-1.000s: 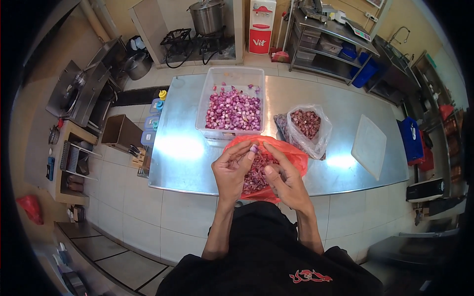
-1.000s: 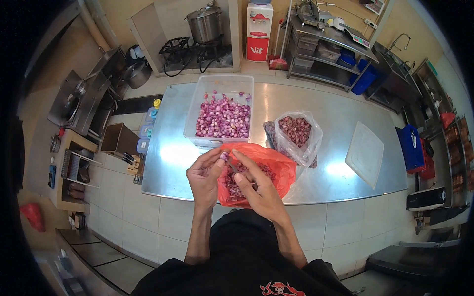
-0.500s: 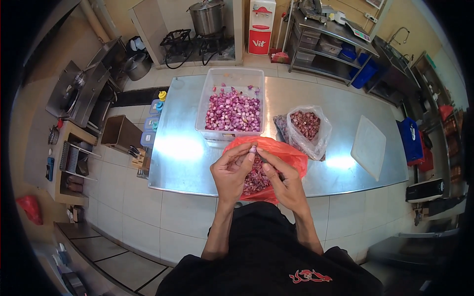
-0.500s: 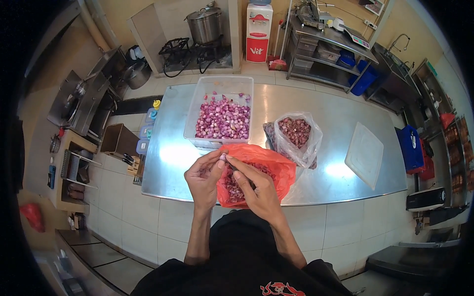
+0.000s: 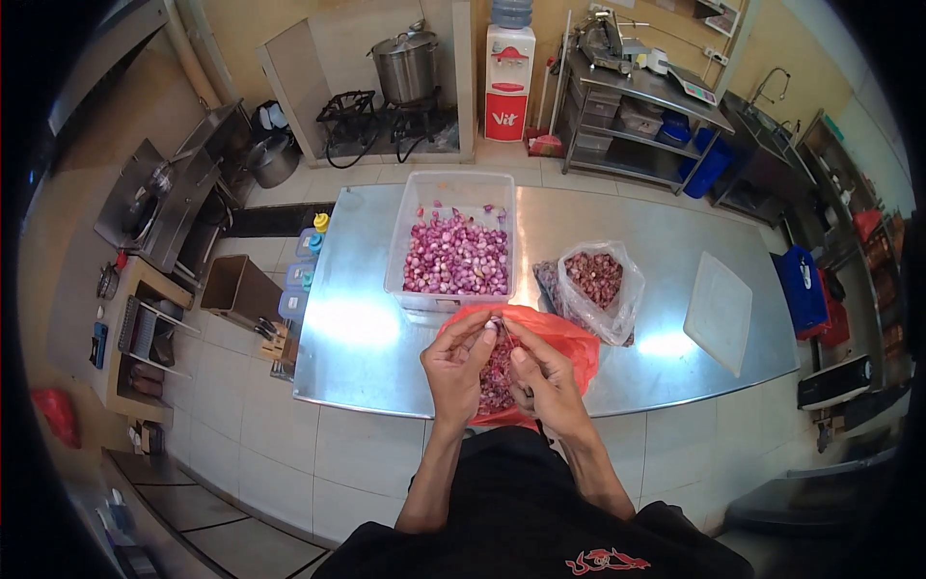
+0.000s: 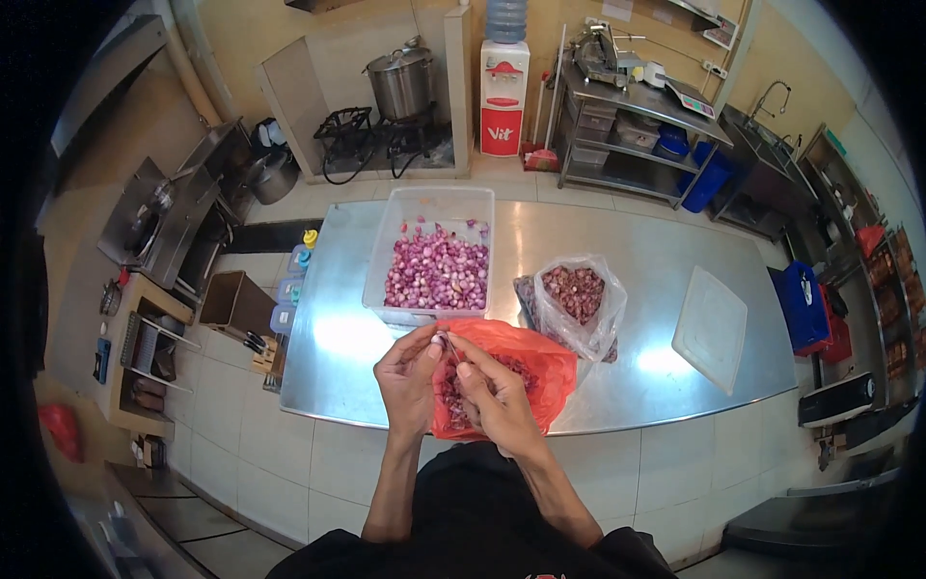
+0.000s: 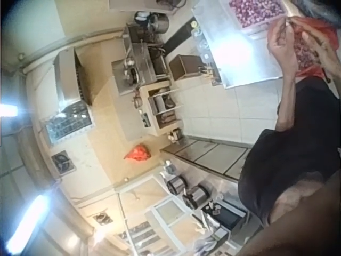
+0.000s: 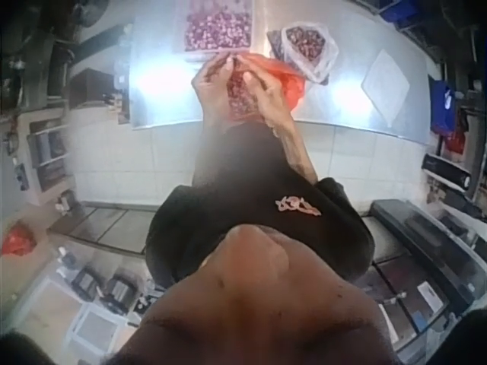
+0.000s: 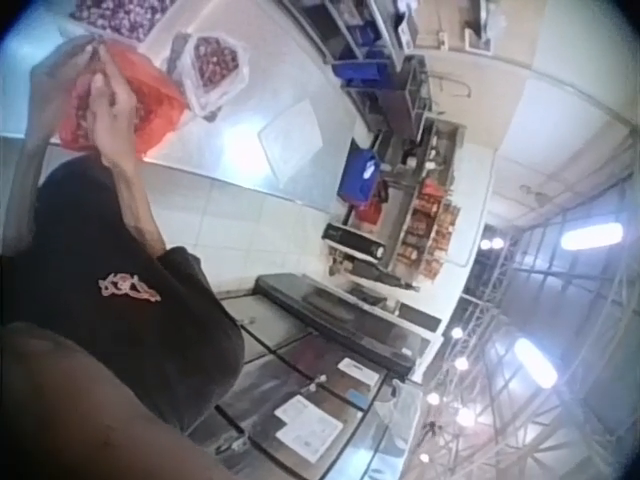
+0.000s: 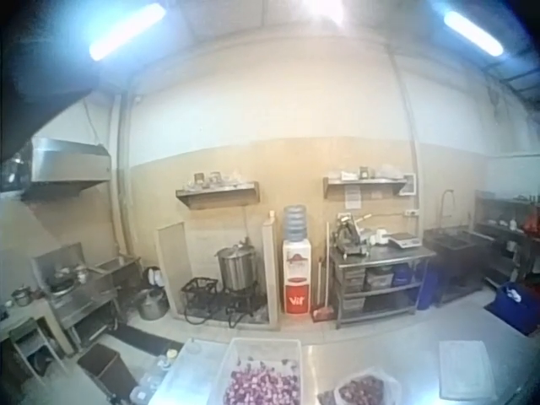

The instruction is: Sorting, trimming, and cleaning shallots using a small knife in a commercial kitchen prep area.

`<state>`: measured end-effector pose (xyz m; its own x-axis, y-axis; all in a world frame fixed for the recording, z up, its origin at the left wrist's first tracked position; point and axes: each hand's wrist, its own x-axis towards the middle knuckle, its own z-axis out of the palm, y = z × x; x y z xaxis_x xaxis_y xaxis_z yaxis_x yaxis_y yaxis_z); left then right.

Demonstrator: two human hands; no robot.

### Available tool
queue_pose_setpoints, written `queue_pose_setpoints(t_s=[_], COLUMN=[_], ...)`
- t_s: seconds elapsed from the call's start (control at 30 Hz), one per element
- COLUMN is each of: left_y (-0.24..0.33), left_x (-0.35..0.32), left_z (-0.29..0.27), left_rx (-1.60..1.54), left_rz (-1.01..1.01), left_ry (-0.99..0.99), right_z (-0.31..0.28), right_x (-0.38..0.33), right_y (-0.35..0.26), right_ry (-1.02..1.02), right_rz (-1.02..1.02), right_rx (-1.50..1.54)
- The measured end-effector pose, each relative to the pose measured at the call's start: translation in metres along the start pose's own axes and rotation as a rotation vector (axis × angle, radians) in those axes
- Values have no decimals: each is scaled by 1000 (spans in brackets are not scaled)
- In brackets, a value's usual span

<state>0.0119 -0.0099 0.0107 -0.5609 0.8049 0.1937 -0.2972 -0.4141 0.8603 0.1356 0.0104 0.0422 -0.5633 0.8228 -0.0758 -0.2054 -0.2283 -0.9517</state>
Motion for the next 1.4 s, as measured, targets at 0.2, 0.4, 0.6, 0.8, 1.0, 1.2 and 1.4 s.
queue_pose_setpoints(t_s=[0.2,0.4,0.6,0.8,1.0,1.2,1.4], left_y=[6,2,6,-5,-24,-47,-63], left_x=[2,8,6,5,9,15,39], left_z=[3,2,6,-3,-20,-27,-25], left_rx=[21,69,107,77,199,345,725], left_rz=[-122,-165,-234,-280,-344,-325,-220], left_ry=[-22,-34,-7,17,8,-63,-157], right_z=[-5,-5,-8,-15,-55,-64,-73], right_x=[1,4,4,4,6,7,18], right_y=[-2,-6,-5,2,28,49,54], right_ry=[12,26,46,97,41,190,266], right_rz=[71,131,144,91,-149,9,57], right_rx=[81,130,113,-56,-650,-606,-485])
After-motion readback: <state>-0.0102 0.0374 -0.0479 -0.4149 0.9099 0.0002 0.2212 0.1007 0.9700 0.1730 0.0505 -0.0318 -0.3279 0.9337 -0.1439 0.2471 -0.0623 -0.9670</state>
